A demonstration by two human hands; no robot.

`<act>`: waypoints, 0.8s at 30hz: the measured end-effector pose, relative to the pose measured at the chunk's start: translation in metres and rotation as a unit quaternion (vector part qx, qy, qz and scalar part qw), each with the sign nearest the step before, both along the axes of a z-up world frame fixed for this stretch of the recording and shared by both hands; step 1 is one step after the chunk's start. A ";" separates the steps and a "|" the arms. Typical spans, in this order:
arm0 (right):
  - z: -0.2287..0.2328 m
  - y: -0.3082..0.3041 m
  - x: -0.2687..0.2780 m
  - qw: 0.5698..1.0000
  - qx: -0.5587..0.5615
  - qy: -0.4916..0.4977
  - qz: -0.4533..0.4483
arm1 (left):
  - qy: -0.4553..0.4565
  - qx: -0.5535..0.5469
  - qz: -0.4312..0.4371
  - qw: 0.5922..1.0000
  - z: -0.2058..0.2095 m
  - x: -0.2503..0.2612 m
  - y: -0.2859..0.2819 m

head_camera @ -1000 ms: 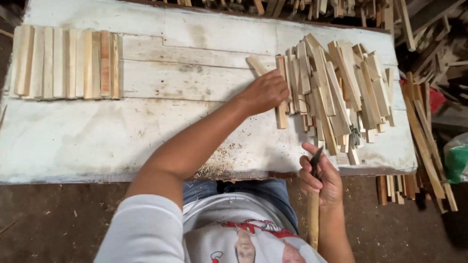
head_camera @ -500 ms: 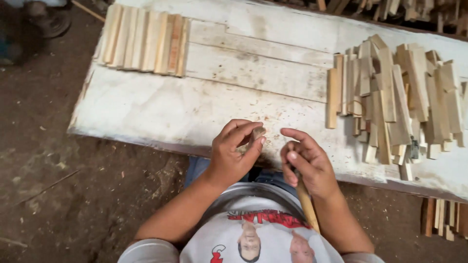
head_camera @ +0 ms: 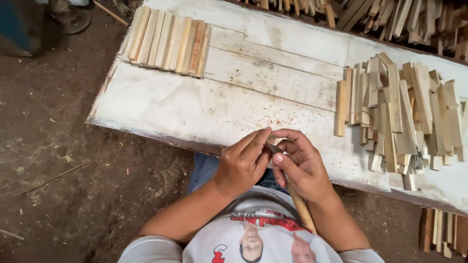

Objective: Carving and shaping the ends of small wooden slats using a hand tool.

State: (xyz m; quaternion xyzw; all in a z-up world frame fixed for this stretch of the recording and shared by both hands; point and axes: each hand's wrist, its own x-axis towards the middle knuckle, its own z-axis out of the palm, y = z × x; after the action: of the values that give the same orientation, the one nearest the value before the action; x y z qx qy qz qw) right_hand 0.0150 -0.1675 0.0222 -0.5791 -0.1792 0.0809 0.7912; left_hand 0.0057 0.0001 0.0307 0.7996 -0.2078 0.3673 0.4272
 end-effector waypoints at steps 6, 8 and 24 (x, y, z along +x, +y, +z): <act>0.004 -0.004 -0.006 0.999 -0.023 -0.019 -0.030 | 0.003 0.007 0.007 1.000 0.001 -0.003 -0.008; 0.004 -0.005 -0.007 0.999 -0.032 -0.020 -0.037 | 0.012 0.009 0.002 1.000 0.003 -0.005 -0.008; -0.027 -0.026 -0.002 0.999 -0.004 0.017 -0.044 | 0.114 -0.065 -0.040 0.991 -0.007 -0.013 -0.012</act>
State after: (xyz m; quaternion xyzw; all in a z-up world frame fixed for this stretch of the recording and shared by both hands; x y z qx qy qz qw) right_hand 0.0134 -0.1939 -0.0045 -0.5885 -0.1399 0.0560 0.7943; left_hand -0.0069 -0.0116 0.0237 0.7979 -0.1648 0.2693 0.5136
